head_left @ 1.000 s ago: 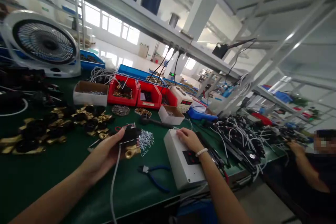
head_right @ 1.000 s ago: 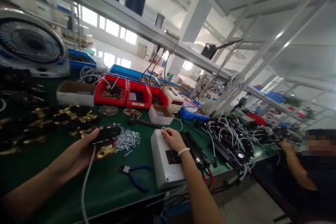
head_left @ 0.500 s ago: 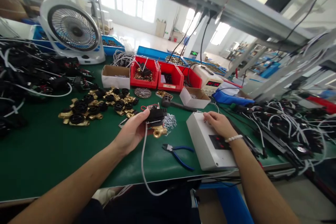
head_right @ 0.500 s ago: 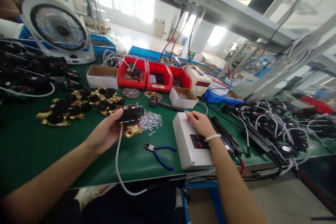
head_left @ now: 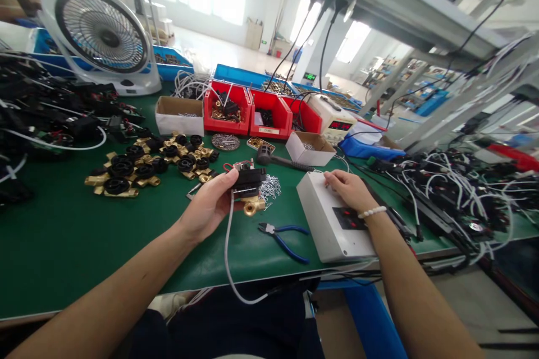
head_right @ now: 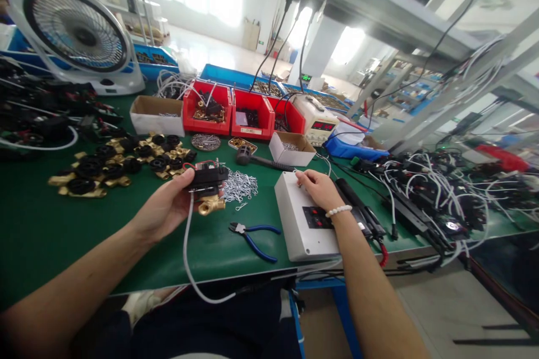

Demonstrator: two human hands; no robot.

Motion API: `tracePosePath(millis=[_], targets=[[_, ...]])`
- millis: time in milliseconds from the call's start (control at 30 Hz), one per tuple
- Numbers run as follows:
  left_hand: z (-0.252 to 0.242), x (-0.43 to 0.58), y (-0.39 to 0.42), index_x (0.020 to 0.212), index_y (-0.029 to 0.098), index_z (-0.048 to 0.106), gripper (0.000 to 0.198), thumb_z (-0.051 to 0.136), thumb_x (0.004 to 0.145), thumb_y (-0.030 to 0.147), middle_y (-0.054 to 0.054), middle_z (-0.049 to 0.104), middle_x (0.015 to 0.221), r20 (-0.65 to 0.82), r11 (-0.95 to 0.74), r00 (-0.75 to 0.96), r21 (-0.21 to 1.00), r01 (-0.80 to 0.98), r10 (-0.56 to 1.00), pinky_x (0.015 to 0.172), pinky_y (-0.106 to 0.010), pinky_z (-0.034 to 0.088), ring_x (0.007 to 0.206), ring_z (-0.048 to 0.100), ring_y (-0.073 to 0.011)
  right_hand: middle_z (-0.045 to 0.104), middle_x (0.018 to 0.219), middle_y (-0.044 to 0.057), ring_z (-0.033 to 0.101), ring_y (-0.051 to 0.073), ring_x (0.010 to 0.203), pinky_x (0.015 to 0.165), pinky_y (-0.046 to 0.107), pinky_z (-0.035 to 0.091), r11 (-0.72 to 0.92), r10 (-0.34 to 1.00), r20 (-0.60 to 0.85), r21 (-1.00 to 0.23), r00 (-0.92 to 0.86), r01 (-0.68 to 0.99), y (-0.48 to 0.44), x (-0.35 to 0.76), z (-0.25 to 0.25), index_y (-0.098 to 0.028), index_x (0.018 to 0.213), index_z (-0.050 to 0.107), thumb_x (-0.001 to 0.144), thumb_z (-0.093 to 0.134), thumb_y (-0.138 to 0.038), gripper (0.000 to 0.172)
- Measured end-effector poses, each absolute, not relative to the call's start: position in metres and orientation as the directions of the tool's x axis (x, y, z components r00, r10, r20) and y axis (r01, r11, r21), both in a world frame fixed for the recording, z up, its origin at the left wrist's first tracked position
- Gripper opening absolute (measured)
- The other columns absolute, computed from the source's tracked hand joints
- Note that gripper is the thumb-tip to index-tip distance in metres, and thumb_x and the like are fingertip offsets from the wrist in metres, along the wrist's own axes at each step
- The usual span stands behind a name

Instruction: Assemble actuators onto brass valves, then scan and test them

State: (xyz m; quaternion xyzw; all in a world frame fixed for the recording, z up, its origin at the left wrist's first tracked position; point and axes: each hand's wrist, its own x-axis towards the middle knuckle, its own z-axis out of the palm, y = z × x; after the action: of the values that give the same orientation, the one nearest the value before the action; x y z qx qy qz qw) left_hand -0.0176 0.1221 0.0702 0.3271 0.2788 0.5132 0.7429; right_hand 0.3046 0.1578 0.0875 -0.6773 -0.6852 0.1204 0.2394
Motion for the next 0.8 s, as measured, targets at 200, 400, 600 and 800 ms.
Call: tracePosePath(millis=[200, 400, 600, 800], targets=[[0.064, -0.019, 0.124, 0.114, 0.012, 0.069, 0.040, 0.065, 0.090, 0.043, -0.011, 0.076, 0.098, 0.014, 0.224, 0.377, 0.784, -0.579, 0.926, 0.075, -0.031, 0.061, 0.087, 0.072, -0.0236, 0.059, 0.059, 0.003, 0.053, 0.017, 0.057, 0.058, 0.030, 0.041, 0.083, 0.988, 0.151, -0.455, -0.015, 0.887, 0.160, 0.304, 0.088, -0.019, 0.067, 0.061, 0.079, 0.043, -0.072, 0.057], [0.062, -0.022, 0.126, 0.116, 0.014, 0.068, 0.049, 0.066, 0.087, 0.053, -0.009, 0.075, 0.098, 0.032, 0.214, 0.389, 0.792, -0.572, 0.921, 0.071, -0.026, 0.060, 0.088, 0.072, -0.0221, 0.073, 0.086, 0.010, 0.065, 0.027, 0.079, 0.074, 0.041, 0.050, 0.137, 0.989, 0.102, -0.405, -0.104, 0.904, 0.154, 0.311, 0.109, -0.020, 0.083, 0.070, 0.074, 0.057, -0.067, 0.050], [0.067, -0.025, 0.123, 0.119, 0.018, 0.066, 0.051, 0.068, 0.084, 0.056, -0.006, 0.076, 0.096, -0.005, 0.222, 0.363, 0.798, -0.559, 0.932, 0.076, -0.026, 0.060, 0.091, 0.073, -0.0219, 0.074, 0.099, 0.005, 0.070, 0.021, 0.093, 0.080, 0.031, 0.057, 0.378, 0.919, 0.101, -0.507, -0.382, 0.775, 0.075, 0.265, 0.122, -0.025, 0.100, 0.067, 0.093, 0.057, -0.043, 0.022], [0.068, -0.026, 0.123, 0.113, 0.013, 0.068, 0.053, 0.067, 0.084, 0.058, -0.008, 0.076, 0.097, -0.010, 0.226, 0.365, 0.801, -0.554, 0.931, 0.076, -0.029, 0.060, 0.089, 0.073, -0.0235, 0.073, 0.116, 0.007, 0.071, 0.023, 0.102, 0.089, 0.032, 0.059, 0.450, 0.749, -0.234, -0.507, -0.620, 0.735, 0.000, 0.222, 0.053, -0.023, 0.116, 0.066, 0.081, 0.075, -0.020, 0.036]])
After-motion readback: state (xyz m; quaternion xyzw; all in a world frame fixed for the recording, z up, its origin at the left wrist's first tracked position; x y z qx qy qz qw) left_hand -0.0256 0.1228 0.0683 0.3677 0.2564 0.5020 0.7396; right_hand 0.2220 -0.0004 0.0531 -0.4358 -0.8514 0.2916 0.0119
